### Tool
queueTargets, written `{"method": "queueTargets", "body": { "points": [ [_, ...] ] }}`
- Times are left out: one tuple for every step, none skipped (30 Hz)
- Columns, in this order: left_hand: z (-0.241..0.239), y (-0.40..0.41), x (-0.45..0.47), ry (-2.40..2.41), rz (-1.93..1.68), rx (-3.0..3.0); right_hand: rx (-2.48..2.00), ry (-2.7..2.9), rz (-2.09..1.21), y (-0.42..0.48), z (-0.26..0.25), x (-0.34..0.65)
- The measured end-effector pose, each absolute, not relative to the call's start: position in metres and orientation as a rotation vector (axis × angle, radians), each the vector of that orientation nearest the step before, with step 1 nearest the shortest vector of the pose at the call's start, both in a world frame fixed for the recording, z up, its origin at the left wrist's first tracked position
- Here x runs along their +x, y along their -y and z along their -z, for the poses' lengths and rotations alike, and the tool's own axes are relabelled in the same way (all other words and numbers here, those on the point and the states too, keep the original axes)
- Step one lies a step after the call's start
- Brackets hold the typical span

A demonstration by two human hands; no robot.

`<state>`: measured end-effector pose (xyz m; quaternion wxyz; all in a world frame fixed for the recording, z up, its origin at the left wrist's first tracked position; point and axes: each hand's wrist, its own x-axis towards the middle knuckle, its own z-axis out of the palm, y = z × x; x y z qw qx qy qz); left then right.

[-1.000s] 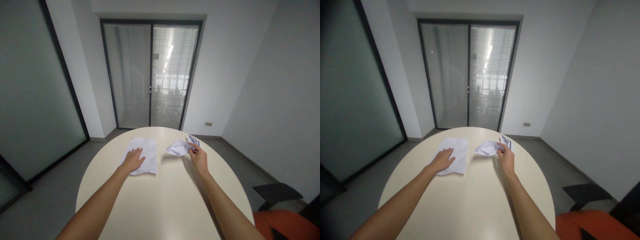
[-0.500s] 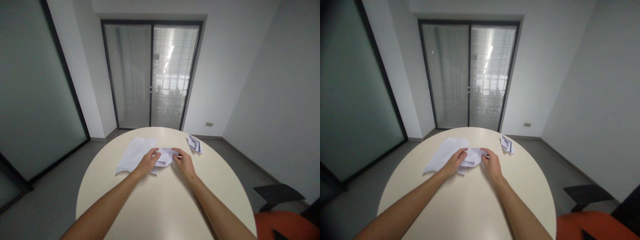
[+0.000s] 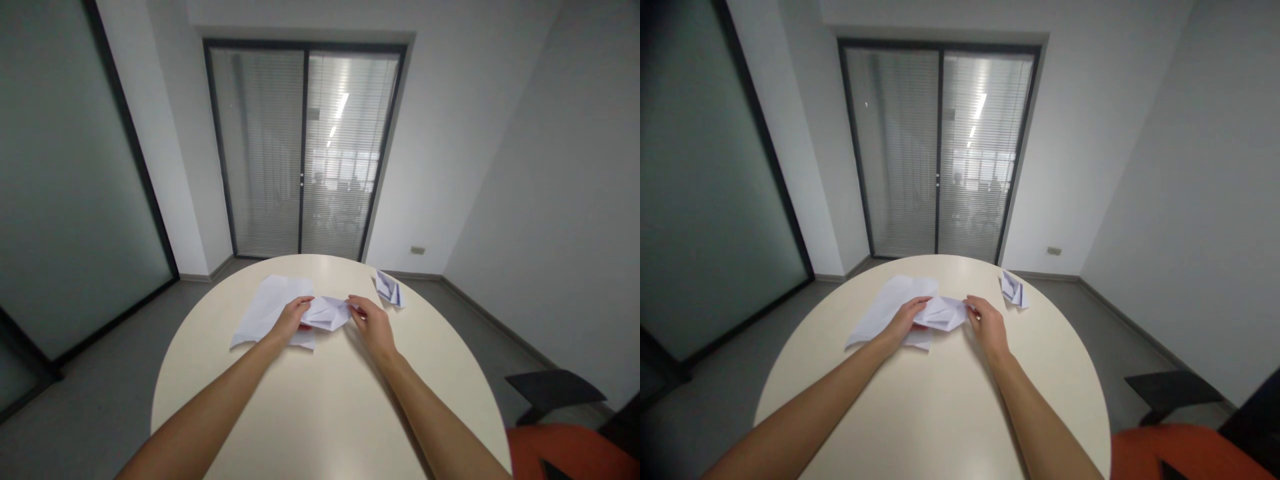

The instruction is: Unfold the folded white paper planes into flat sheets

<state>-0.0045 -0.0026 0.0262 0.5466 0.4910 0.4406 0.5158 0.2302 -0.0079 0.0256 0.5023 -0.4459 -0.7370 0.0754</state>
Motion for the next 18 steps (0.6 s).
{"method": "queueTargets", "body": {
  "points": [
    [-0.027, 0.004, -0.005, -1.035, -1.226, 1.16, -1.069, 1.798, -0.145, 0.008, -0.027, 0.232],
    [-0.027, 0.004, -0.006, -1.023, -1.226, 1.15, -1.064, 1.82, -0.106, 0.008, -0.028, 0.234],
    [-0.027, 0.005, -0.007, -1.01, -1.224, 1.131, -1.063, 1.842, -0.065, 0.008, -0.028, 0.237],
    [-0.027, 0.005, -0.008, -0.996, -1.217, 1.106, -1.063, 1.865, -0.029, 0.008, -0.029, 0.239],
    [-0.026, 0.005, -0.008, -0.981, -1.206, 1.08, -1.065, 1.886, 0.001, 0.008, -0.029, 0.241],
    [-0.026, 0.005, -0.009, -0.967, -1.196, 1.058, -1.069, 1.905, 0.02, 0.007, -0.029, 0.243],
    [-0.026, 0.005, -0.009, -0.955, -1.19, 1.043, -1.076, 1.917, 0.027, 0.007, -0.029, 0.245],
    [-0.026, 0.005, -0.009, -0.944, -1.189, 1.039, -1.083, 1.922, 0.026, 0.007, -0.029, 0.246],
    [-0.027, 0.005, -0.01, -0.935, -1.195, 1.044, -1.091, 1.92, 0.012, 0.007, -0.029, 0.246],
    [-0.027, 0.006, -0.01, -0.929, -1.206, 1.053, -1.102, 1.909, -0.018, 0.007, -0.029, 0.245],
    [-0.028, 0.006, -0.01, -0.925, -1.217, 1.064, -1.115, 1.889, -0.064, 0.007, -0.028, 0.244],
    [-0.029, 0.007, -0.01, -0.922, -1.222, 1.073, -1.127, 1.866, -0.124, 0.008, -0.028, 0.243],
    [-0.03, 0.008, -0.01, -0.921, -1.223, 1.079, -1.136, 1.84, -0.191, 0.008, -0.027, 0.241],
    [-0.031, 0.009, -0.01, -0.92, -1.22, 1.082, -1.137, 1.813, -0.26, 0.008, -0.027, 0.24],
    [-0.032, 0.009, -0.01, -0.918, -1.217, 1.079, -1.129, 1.784, -0.323, 0.009, -0.027, 0.238],
    [-0.032, 0.01, -0.01, -0.911, -1.213, 1.073, -1.11, 1.755, -0.376, 0.009, -0.027, 0.237],
    [-0.033, 0.01, -0.01, -0.899, -1.208, 1.064, -1.082, 1.727, -0.421, 0.009, -0.027, 0.236],
    [-0.033, 0.009, -0.011, -0.881, -1.201, 1.049, -1.049, 1.701, -0.464, 0.008, -0.027, 0.235]
  ]
}}
